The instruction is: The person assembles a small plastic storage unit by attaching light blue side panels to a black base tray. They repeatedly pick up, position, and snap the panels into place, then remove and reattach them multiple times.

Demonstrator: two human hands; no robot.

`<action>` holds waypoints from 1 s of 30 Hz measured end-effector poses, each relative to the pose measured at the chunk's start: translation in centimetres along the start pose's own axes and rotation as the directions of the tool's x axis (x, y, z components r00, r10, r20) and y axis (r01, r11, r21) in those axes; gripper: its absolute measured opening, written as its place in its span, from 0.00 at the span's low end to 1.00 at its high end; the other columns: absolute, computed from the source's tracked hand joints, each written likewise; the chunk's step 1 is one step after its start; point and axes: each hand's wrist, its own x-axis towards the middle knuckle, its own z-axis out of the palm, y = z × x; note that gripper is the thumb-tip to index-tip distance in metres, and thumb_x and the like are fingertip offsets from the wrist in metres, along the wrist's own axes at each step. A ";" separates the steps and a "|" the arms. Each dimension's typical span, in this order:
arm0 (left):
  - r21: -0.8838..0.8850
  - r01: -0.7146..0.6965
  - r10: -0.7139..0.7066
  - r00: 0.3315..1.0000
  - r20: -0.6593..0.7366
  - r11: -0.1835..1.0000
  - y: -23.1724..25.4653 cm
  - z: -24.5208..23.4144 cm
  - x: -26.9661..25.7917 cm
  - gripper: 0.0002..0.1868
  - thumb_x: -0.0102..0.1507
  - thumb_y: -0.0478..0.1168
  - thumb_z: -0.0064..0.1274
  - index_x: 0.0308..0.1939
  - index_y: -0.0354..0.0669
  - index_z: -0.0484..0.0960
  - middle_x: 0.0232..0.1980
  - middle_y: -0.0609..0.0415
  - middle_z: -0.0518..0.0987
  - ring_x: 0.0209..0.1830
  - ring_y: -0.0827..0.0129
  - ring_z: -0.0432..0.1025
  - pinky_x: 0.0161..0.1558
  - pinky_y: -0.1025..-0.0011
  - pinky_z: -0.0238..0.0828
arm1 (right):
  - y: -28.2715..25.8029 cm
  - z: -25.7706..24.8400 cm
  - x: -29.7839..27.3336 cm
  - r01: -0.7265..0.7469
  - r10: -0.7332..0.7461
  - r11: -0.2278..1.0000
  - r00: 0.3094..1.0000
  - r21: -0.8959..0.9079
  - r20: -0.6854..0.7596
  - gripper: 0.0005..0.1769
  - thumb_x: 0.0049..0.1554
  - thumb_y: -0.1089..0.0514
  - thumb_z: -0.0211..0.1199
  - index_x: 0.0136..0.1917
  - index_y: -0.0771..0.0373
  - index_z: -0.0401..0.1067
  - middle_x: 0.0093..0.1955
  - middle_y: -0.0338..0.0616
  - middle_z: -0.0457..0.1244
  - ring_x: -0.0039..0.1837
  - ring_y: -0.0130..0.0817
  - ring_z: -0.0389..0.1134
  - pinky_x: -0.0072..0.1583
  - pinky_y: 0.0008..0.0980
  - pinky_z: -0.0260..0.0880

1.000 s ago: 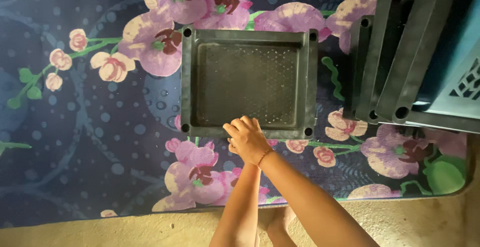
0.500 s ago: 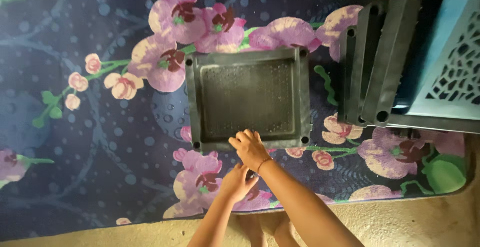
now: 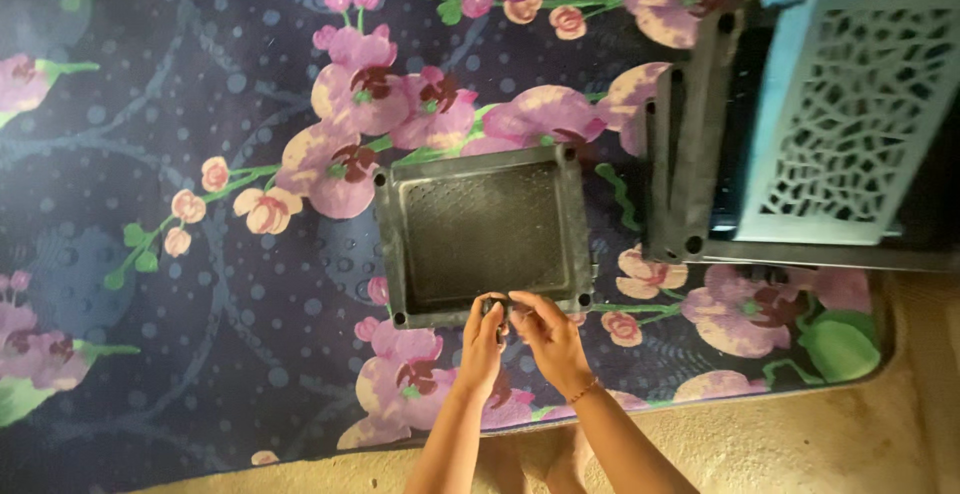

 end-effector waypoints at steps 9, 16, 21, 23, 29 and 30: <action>0.012 -0.056 0.053 0.981 0.184 0.998 2.7 6.1 -2.2 0.28 0.73 0.51 0.28 0.71 0.42 0.70 0.60 0.59 0.72 0.55 0.75 0.67 0.60 0.74 0.64 | -2.2 -3.4 -0.4 0.043 -0.039 0.999 0.968 0.014 -0.247 0.12 0.57 0.60 0.68 0.54 0.62 0.78 0.42 0.39 0.71 0.39 0.22 0.70 0.41 0.24 0.72; -0.233 0.025 0.014 0.986 0.164 0.972 0.6 8.1 -0.7 0.31 0.64 0.29 0.40 0.73 0.45 0.67 0.64 0.54 0.70 0.56 0.71 0.66 0.61 0.71 0.60 | 3.1 -7.3 -1.5 -0.060 0.207 0.781 0.964 0.622 -0.167 0.14 0.59 0.64 0.57 0.57 0.70 0.75 0.45 0.46 0.69 0.40 0.31 0.70 0.45 0.30 0.74; -0.308 -0.058 0.076 0.996 0.045 0.949 -1.5 9.4 0.0 0.25 0.61 0.24 0.55 0.62 0.39 0.72 0.62 0.49 0.76 0.57 0.66 0.72 0.64 0.67 0.65 | 3.2 -9.3 -3.4 0.022 0.166 0.567 0.976 0.823 -0.140 0.15 0.59 0.65 0.58 0.59 0.71 0.73 0.49 0.50 0.69 0.46 0.37 0.71 0.50 0.37 0.74; -0.299 -0.061 0.088 0.993 0.079 0.952 -1.8 9.8 0.1 0.21 0.62 0.24 0.58 0.59 0.32 0.75 0.62 0.49 0.79 0.59 0.67 0.74 0.65 0.68 0.67 | 2.6 -9.8 -3.7 -0.009 0.197 0.491 0.975 0.871 -0.101 0.16 0.59 0.63 0.56 0.61 0.69 0.71 0.51 0.51 0.70 0.49 0.39 0.72 0.52 0.39 0.74; -0.338 0.000 0.044 0.991 0.125 0.941 -1.6 11.7 -0.8 0.23 0.63 0.28 0.57 0.63 0.37 0.78 0.54 0.47 0.82 0.42 0.69 0.76 0.46 0.71 0.74 | 1.9 -10.4 -3.7 -0.004 0.147 0.323 0.988 0.946 -0.045 0.18 0.61 0.62 0.54 0.63 0.70 0.68 0.54 0.55 0.68 0.55 0.45 0.72 0.60 0.48 0.75; -0.318 -0.018 0.068 0.987 0.145 0.948 -1.6 12.0 -0.9 0.24 0.63 0.28 0.57 0.64 0.39 0.78 0.53 0.47 0.82 0.40 0.70 0.76 0.44 0.72 0.75 | 2.2 -10.5 -3.6 -0.004 0.157 0.308 0.986 0.951 -0.047 0.18 0.61 0.62 0.54 0.63 0.70 0.68 0.55 0.55 0.68 0.56 0.45 0.72 0.61 0.48 0.75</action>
